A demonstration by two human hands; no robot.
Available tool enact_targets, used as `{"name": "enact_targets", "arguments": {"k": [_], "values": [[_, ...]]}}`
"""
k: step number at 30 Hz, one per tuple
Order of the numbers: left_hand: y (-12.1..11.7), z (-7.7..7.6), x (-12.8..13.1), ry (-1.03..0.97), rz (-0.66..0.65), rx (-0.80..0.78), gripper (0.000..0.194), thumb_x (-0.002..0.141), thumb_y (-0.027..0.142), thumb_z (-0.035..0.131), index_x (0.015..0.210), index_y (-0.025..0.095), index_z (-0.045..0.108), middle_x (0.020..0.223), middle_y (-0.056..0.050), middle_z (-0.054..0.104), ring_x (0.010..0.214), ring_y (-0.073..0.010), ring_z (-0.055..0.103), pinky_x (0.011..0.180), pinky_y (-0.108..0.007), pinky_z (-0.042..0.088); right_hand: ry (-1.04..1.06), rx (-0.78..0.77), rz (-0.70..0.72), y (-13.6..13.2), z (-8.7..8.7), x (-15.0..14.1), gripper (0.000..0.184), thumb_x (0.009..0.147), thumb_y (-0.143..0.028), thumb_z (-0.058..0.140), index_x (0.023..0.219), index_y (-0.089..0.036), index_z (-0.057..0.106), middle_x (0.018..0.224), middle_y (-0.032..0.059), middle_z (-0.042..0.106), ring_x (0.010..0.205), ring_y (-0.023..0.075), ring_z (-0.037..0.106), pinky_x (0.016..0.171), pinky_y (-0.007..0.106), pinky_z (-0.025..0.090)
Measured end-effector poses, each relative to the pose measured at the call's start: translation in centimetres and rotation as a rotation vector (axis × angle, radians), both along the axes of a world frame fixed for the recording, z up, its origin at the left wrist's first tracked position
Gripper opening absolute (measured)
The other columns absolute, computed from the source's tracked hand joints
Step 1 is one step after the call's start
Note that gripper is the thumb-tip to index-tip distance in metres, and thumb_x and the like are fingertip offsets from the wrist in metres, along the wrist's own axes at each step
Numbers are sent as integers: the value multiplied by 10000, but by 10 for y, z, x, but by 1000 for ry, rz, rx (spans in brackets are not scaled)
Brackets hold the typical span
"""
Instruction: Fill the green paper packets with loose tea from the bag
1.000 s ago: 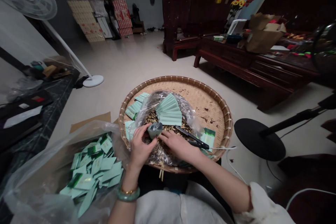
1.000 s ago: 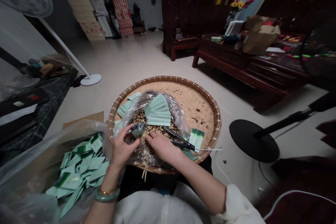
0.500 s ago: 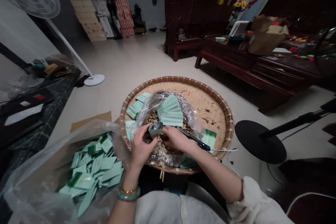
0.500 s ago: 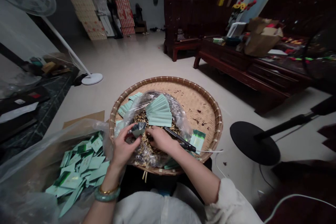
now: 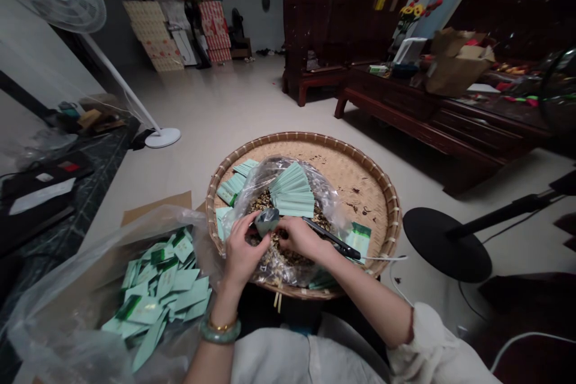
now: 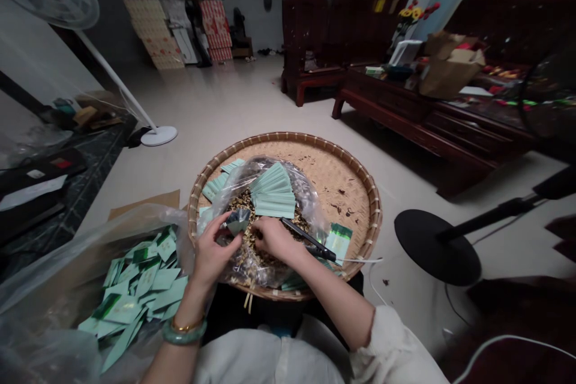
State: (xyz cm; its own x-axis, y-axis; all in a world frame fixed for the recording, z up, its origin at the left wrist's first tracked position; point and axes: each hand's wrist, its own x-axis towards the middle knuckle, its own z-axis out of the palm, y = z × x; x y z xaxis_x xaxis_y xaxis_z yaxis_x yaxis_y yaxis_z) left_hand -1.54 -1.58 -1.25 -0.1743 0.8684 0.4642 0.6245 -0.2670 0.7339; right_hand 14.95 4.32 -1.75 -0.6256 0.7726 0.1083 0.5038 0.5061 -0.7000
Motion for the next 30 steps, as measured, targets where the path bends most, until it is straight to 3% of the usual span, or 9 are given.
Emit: {"name": "enact_targets", "arguments": {"k": [5,13,18,23,30], "values": [[2,-1,0,18,9,-1,420,732,218,649,1145,178,585,1099,-92,641,1012,-234,617,858,-379,534,122,-99,-126,11,10,16,192,648,-100,636,817,-156,709,734,1,688,667,145,588,640,226,417],[5,6,10,68,-36,16,431,729,192,642,1155,188,578,1101,-87,644,1026,-231,592,849,-381,532,411,-328,-206,21,47,44,186,635,-189,656,813,-145,687,727,8,676,649,127,583,616,238,442],[7,10,14,91,-45,12,431,720,178,642,1146,188,580,1098,-85,645,1031,-231,584,868,-391,523,535,-473,-231,27,54,50,230,619,-233,702,827,-146,655,681,-10,654,572,99,574,567,231,451],[8,7,14,88,-50,-3,432,717,169,641,1144,185,580,1101,-89,642,1025,-231,578,825,-374,538,573,-510,-272,29,58,54,232,601,-236,729,796,-147,640,654,-19,651,571,90,587,566,219,465],[11,6,22,125,-66,35,432,716,161,638,1144,193,580,1081,-88,642,999,-242,575,831,-413,526,598,-436,-254,22,83,53,229,632,-245,712,833,-160,638,716,1,674,607,101,610,597,240,503]]}}
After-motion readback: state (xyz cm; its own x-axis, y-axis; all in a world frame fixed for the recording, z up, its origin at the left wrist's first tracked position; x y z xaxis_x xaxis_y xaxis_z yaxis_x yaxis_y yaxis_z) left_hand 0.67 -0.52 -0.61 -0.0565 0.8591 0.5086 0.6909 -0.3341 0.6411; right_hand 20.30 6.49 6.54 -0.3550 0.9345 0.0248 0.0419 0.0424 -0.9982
